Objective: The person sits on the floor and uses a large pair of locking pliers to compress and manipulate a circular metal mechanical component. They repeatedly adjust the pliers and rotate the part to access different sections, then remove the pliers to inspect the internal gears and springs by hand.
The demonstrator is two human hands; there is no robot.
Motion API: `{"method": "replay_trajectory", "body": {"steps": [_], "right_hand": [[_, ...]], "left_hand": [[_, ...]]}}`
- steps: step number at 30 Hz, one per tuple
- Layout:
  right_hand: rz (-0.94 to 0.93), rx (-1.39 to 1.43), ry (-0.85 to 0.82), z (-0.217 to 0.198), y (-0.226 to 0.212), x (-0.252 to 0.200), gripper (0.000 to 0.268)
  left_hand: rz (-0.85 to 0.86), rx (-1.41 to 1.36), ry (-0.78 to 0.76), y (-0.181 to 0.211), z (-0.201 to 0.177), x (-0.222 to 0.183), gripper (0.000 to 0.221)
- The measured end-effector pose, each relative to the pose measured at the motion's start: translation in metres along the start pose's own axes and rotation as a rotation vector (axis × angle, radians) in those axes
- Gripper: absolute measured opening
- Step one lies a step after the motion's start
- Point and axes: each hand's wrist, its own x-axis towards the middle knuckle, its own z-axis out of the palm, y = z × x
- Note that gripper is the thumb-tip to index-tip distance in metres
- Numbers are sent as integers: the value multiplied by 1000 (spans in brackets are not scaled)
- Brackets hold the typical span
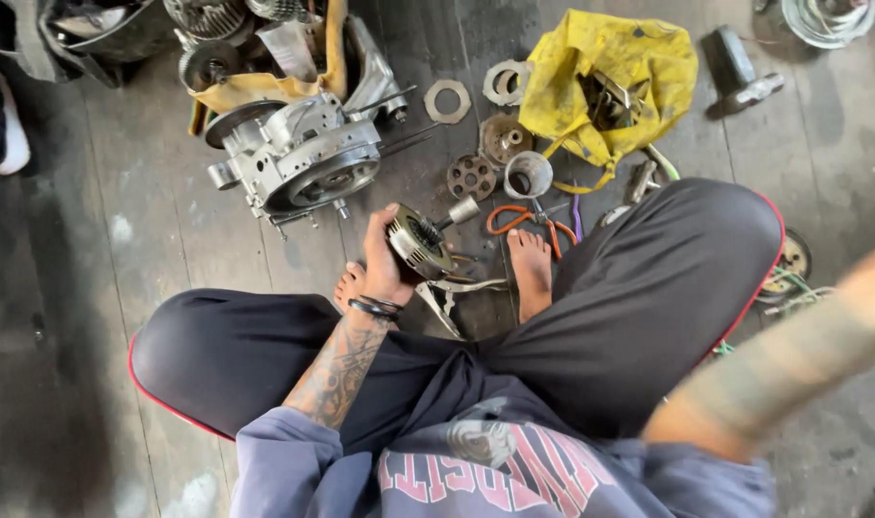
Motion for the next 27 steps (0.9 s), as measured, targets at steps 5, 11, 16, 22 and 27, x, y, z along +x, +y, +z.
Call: {"method": "replay_trajectory", "body": {"steps": [5,11,16,22,27], "right_hand": [[122,-21,-12,202,-151,-43,10],[412,-191,-1147,283,-111,-31,39],[809,-170,-1445,278,-51,-104,56],[217,201,-1452,285,-61,-94,27],[502,489,-1469,286,-34,-113,40]], "left_hand": [[45,-34,-24,7,4,-4,43],[169,-60,-46,-7,-23,-1,53],[150,32,70,-30,-38,27,69],[228,-181,-168,-46,-54,32,59],[207,-275,-128,-47,-76,20,62]]}}
